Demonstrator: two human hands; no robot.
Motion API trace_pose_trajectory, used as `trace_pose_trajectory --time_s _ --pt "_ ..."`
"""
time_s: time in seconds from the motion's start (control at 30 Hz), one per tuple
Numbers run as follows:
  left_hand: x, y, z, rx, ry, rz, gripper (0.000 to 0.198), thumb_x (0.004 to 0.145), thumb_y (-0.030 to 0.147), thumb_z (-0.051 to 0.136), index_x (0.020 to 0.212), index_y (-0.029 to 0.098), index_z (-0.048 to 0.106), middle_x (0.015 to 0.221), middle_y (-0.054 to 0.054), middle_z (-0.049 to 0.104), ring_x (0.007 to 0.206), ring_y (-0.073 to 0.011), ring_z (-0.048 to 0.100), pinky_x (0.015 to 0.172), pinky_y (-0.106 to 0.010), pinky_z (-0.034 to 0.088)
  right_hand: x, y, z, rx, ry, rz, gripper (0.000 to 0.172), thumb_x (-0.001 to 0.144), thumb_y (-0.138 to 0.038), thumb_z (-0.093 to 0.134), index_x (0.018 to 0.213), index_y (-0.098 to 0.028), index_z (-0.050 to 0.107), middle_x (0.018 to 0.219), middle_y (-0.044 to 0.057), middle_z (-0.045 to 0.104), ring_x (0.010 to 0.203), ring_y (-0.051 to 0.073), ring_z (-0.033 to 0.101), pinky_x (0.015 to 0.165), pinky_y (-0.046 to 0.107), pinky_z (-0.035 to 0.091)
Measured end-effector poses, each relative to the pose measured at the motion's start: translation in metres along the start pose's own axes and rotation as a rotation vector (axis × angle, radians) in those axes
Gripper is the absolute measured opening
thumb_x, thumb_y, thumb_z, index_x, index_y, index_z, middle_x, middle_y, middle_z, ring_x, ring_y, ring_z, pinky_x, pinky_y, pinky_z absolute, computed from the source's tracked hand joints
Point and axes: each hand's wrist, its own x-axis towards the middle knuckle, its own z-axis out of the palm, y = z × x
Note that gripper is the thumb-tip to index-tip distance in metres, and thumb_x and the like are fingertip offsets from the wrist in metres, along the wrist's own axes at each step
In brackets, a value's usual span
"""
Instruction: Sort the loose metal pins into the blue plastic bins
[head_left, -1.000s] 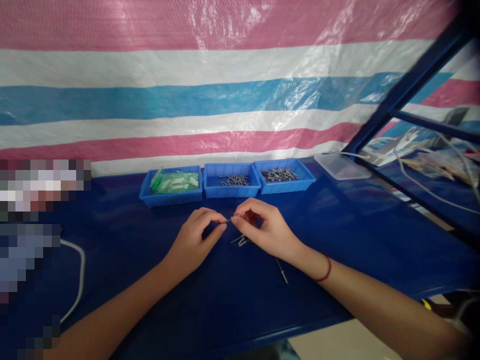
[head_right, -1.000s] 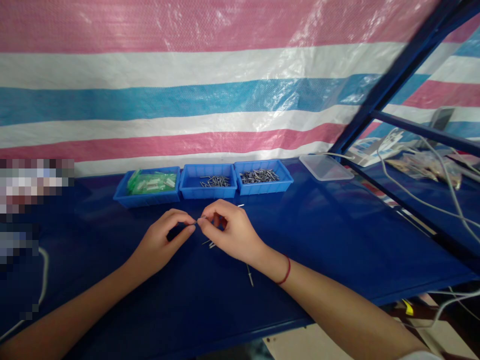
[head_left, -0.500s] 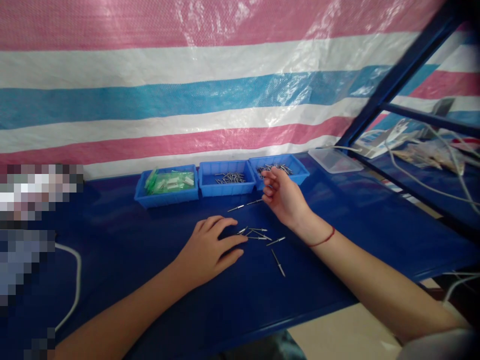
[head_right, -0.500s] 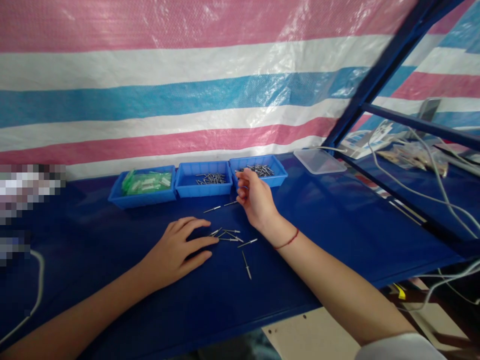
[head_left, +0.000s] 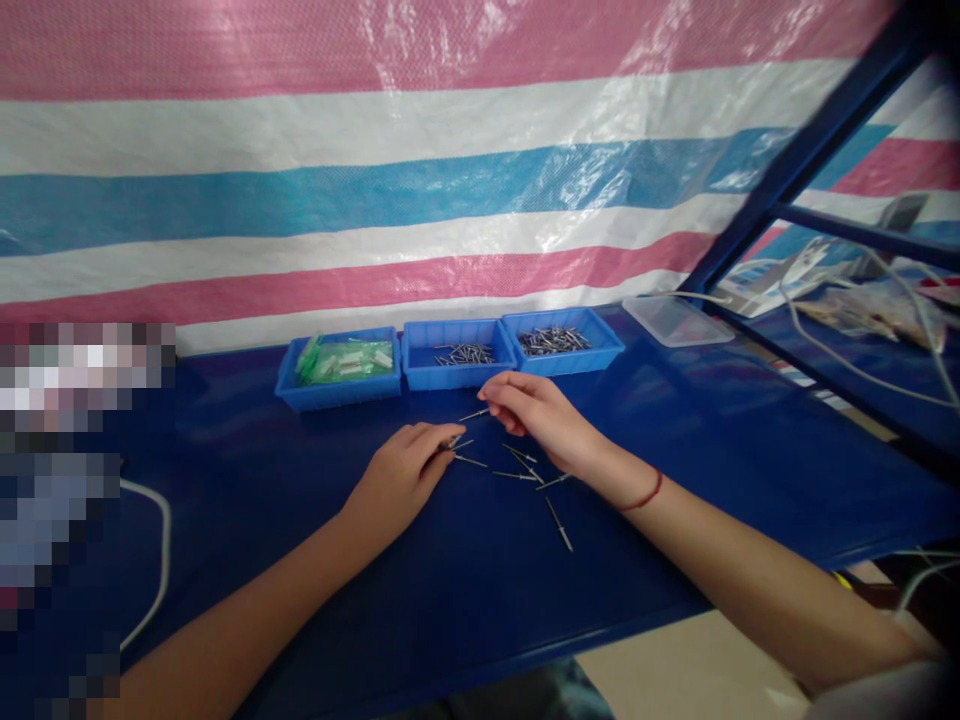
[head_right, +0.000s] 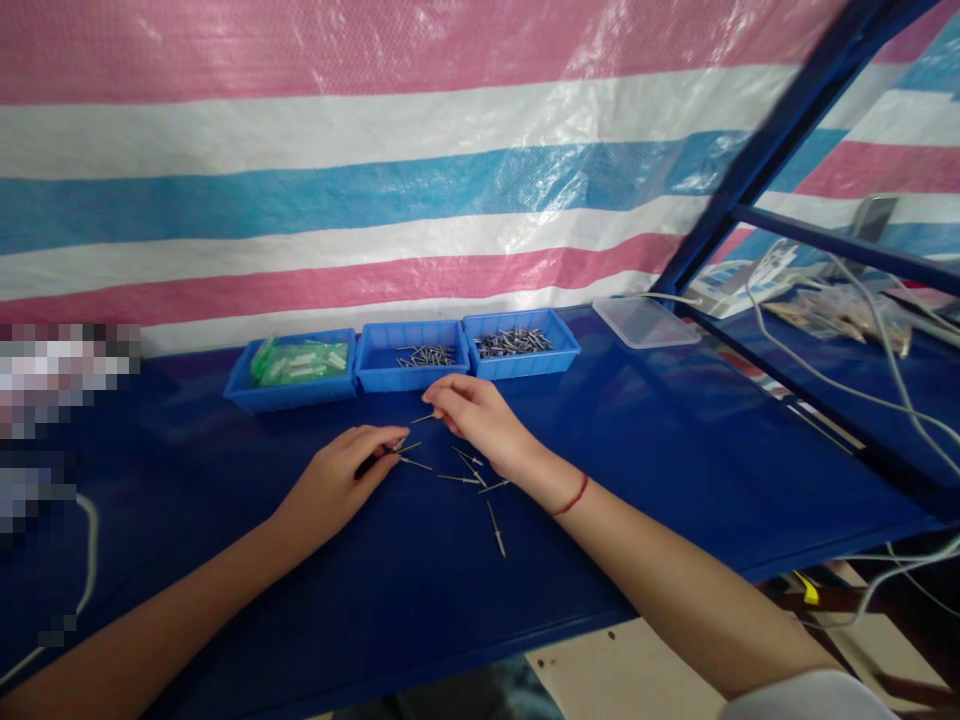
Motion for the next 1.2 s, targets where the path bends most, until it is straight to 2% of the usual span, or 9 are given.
trace_pose_trajectory --time_s 0.1,0.17,0.3,0.4,0.6,0.83,1.2 --pt "0.001 0.0 -0.002 -0.109 0.056 -0.115 0.03 0.087 0.018 0.057 0.116 0.022 0.059 0.092 -0.001 0.066 0.081 -0.0148 0.062 0.078 -0.029 0.05 -0.005 -0.001 0.003 -0.27 -0.157 -0.165 0.012 0.078 -0.026 0.057 0.078 -0.016 0.064 0.068 -0.001 0.057 0.057 0.009 0.047 0.055 0.024 0.036" --pt "0.002 0.0 -0.003 -0.18 0.087 -0.177 0.025 0.086 0.021 0.058 0.11 0.023 0.061 0.092 -0.001 0.066 0.078 -0.0142 0.063 0.076 -0.028 0.05 -0.009 -0.002 0.005 -0.416 -0.216 -0.262 0.012 0.08 -0.023 0.055 0.083 -0.017 0.065 0.07 -0.001 0.059 0.059 0.01 0.049 0.056 0.023 0.038" --pt "0.001 -0.001 -0.001 -0.381 0.171 -0.27 0.019 0.084 0.026 0.06 0.102 0.021 0.061 0.096 -0.002 0.066 0.085 -0.0161 0.065 0.077 -0.029 0.052 -0.015 0.0 0.008 -0.623 -0.217 -0.399 0.019 0.078 -0.02 0.059 0.097 -0.018 0.063 0.075 0.0 0.061 0.057 0.009 0.048 0.054 0.023 0.038" --pt "0.0 0.001 0.0 -0.548 0.213 -0.304 0.016 0.082 0.029 0.062 0.095 0.02 0.059 0.09 -0.002 0.065 0.084 -0.0164 0.065 0.076 -0.028 0.052 -0.017 0.002 0.009 -0.684 -0.232 -0.497 0.019 0.077 -0.023 0.064 0.096 -0.019 0.062 0.081 0.001 0.061 0.062 0.011 0.05 0.058 0.024 0.039" --pt "0.001 0.009 -0.003 -0.62 0.243 -0.248 0.011 0.078 0.026 0.066 0.075 0.017 0.06 0.084 -0.003 0.067 0.081 -0.0164 0.064 0.077 -0.028 0.051 -0.02 0.0 0.015 -0.572 -0.219 -0.542 0.01 0.085 -0.028 0.059 0.086 -0.02 0.064 0.075 0.001 0.059 0.061 0.011 0.05 0.057 0.024 0.04" --pt "0.0 0.008 -0.002 -0.634 0.241 -0.333 0.014 0.076 0.028 0.069 0.08 0.017 0.062 0.075 -0.001 0.065 0.068 -0.0132 0.061 0.063 -0.024 0.048 -0.024 -0.001 0.017 -0.395 -0.183 -0.552 0.007 0.082 -0.024 0.063 0.087 -0.02 0.065 0.079 0.002 0.06 0.057 0.009 0.048 0.053 0.023 0.039" --pt "0.002 0.016 -0.009 -0.706 0.17 -0.4 0.018 0.075 0.031 0.068 0.074 0.016 0.057 0.066 0.002 0.062 0.062 -0.0115 0.059 0.059 -0.022 0.045 -0.024 0.0 0.016 -0.204 -0.242 -0.455 0.011 0.083 -0.029 0.063 0.089 -0.021 0.066 0.082 0.003 0.059 0.06 0.01 0.05 0.053 0.025 0.04"
